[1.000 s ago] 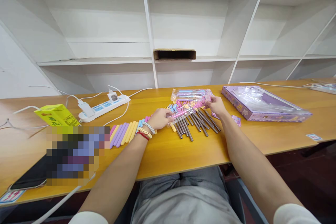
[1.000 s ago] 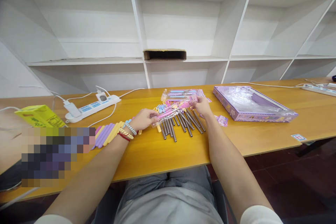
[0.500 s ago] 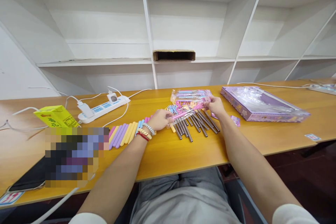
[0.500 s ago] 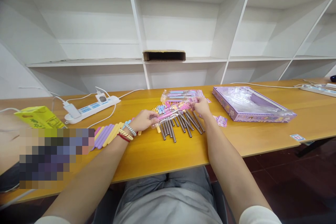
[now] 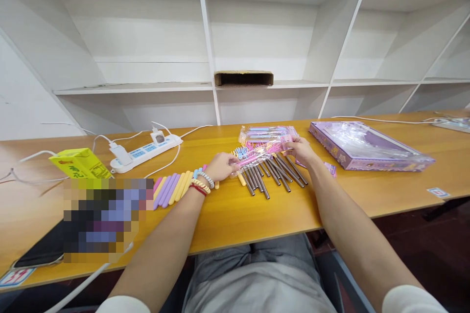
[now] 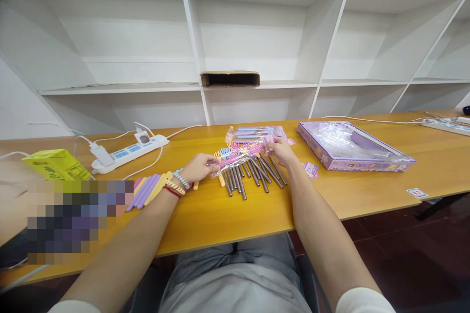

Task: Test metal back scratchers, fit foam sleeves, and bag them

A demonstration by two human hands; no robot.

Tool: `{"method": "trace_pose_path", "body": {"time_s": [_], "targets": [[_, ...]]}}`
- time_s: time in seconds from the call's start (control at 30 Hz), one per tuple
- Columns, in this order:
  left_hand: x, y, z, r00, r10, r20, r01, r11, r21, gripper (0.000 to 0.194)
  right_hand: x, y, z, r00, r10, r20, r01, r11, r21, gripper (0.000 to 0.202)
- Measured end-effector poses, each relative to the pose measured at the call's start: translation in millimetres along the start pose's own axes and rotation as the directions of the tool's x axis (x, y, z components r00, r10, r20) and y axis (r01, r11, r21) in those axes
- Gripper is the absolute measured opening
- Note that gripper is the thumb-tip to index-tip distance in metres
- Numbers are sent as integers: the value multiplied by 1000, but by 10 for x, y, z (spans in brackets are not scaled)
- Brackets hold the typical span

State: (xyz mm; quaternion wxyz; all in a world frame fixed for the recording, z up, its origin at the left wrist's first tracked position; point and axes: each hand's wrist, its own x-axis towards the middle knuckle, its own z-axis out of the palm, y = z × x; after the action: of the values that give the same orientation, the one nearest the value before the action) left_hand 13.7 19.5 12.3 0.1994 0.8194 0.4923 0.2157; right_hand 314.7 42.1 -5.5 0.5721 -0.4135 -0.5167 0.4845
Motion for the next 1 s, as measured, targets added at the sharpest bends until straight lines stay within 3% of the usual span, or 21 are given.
{"method": "trace_pose_path", "body": {"time_s": [0.17, 0.4, 0.67, 0.87, 1.0], "targets": [[6, -16, 14, 1000, 8, 1, -8, 1000, -2, 31, 11, 20, -3, 999, -8, -34, 8, 1000, 3, 22], [-4, 50, 29, 999, 32, 6, -32, 999, -27, 32, 77, 109, -31, 975, -113, -193, 75, 978, -193, 23], [-8, 51, 33, 999, 47, 5, -47, 999, -24, 30, 86, 104, -31, 964, -130, -231, 64, 960, -273, 21], [-25, 72, -1, 1000, 0, -17, 0, 1000, -14, 30, 34, 44, 28, 980, -93, -178, 54, 975, -216, 23], [-31, 74, -11, 1000, -5, -21, 4, 999, -44, 27, 18, 19, 53, 972, -111, -207, 68, 976, -207, 28]]}}
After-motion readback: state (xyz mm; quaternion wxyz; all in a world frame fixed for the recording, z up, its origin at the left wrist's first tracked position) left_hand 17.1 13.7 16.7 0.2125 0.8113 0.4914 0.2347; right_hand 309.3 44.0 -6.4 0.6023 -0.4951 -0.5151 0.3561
